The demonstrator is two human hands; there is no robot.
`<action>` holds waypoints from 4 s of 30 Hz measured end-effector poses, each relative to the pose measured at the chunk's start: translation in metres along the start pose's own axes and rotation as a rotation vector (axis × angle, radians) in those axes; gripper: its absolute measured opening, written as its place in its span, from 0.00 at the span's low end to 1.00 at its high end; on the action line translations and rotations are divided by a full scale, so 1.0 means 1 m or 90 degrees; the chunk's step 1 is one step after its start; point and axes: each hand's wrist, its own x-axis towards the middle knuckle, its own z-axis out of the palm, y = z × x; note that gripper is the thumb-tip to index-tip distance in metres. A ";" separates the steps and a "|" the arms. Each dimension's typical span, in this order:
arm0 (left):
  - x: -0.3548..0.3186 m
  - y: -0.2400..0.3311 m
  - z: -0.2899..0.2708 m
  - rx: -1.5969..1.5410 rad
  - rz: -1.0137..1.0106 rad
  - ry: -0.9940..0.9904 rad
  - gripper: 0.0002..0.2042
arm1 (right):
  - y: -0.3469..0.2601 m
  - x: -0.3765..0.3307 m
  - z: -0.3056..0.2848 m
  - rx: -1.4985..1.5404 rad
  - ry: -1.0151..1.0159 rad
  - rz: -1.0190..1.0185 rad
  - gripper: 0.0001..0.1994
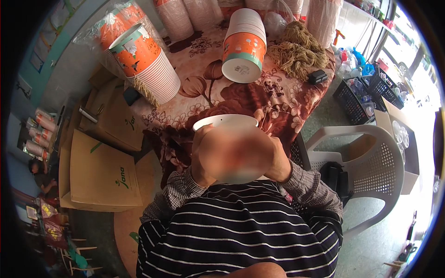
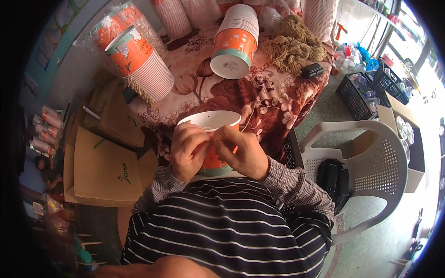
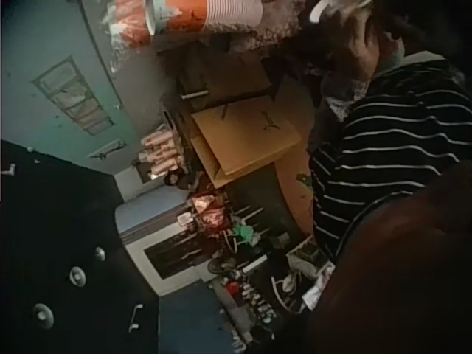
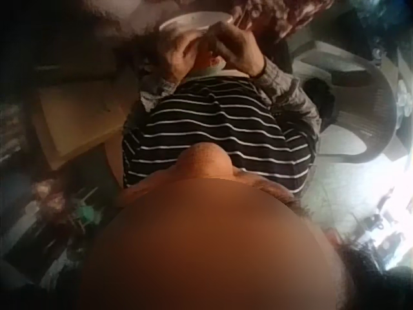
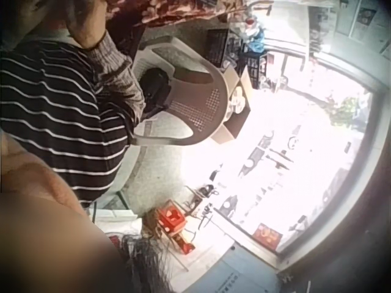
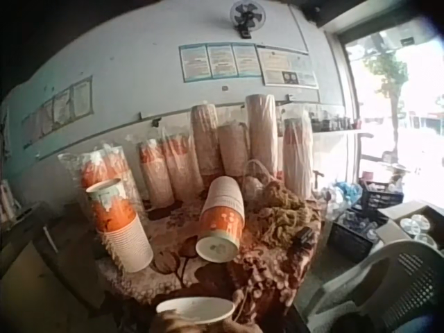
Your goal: The person is threading and tying string handles onto paper buckets.
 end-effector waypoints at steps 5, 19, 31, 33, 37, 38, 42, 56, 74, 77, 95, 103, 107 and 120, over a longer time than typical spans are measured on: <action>0.001 0.003 -0.001 0.063 0.016 -0.005 0.12 | -0.008 -0.001 0.001 0.046 0.017 -0.016 0.03; 0.001 -0.017 0.008 -0.047 -0.119 0.028 0.07 | -0.030 -0.010 -0.021 0.020 0.056 -0.050 0.09; 0.006 -0.008 -0.009 -0.171 -0.235 -0.063 0.08 | -0.039 -0.014 -0.024 0.123 0.091 -0.021 0.08; 0.006 -0.009 -0.008 -0.149 -0.208 -0.055 0.09 | -0.035 -0.013 -0.022 0.105 0.083 -0.046 0.08; 0.000 -0.013 -0.004 -0.043 -0.105 -0.061 0.08 | -0.036 -0.014 -0.021 0.095 0.065 -0.053 0.08; -0.001 -0.013 -0.002 -0.021 -0.082 -0.058 0.07 | -0.036 -0.015 -0.021 0.100 0.060 -0.043 0.08; 0.000 -0.007 -0.001 -0.056 -0.134 -0.058 0.05 | -0.039 -0.019 -0.020 0.098 0.052 -0.072 0.08; -0.001 -0.003 -0.004 -0.195 -0.315 -0.102 0.05 | -0.045 -0.016 -0.024 0.132 0.032 -0.091 0.06; -0.002 -0.011 -0.015 -0.108 -0.186 -0.125 0.05 | -0.048 -0.016 -0.056 0.493 0.111 -0.142 0.06; -0.002 -0.027 -0.030 -0.174 -0.236 -0.157 0.06 | -0.040 -0.015 -0.070 0.534 0.140 -0.207 0.07; -0.069 -0.143 0.047 -0.843 -0.585 0.143 0.08 | -0.008 -0.001 -0.051 0.558 0.042 -0.031 0.08; -0.015 -0.015 -0.027 -0.395 -0.287 0.034 0.08 | -0.001 0.000 -0.026 0.737 -0.013 0.100 0.04; 0.003 0.024 -0.013 -0.399 -0.244 -0.179 0.14 | -0.007 -0.002 -0.011 0.793 -0.054 0.126 0.03; -0.012 0.011 -0.025 -0.265 -0.268 -0.112 0.05 | -0.011 0.004 -0.020 -0.138 0.153 -0.075 0.07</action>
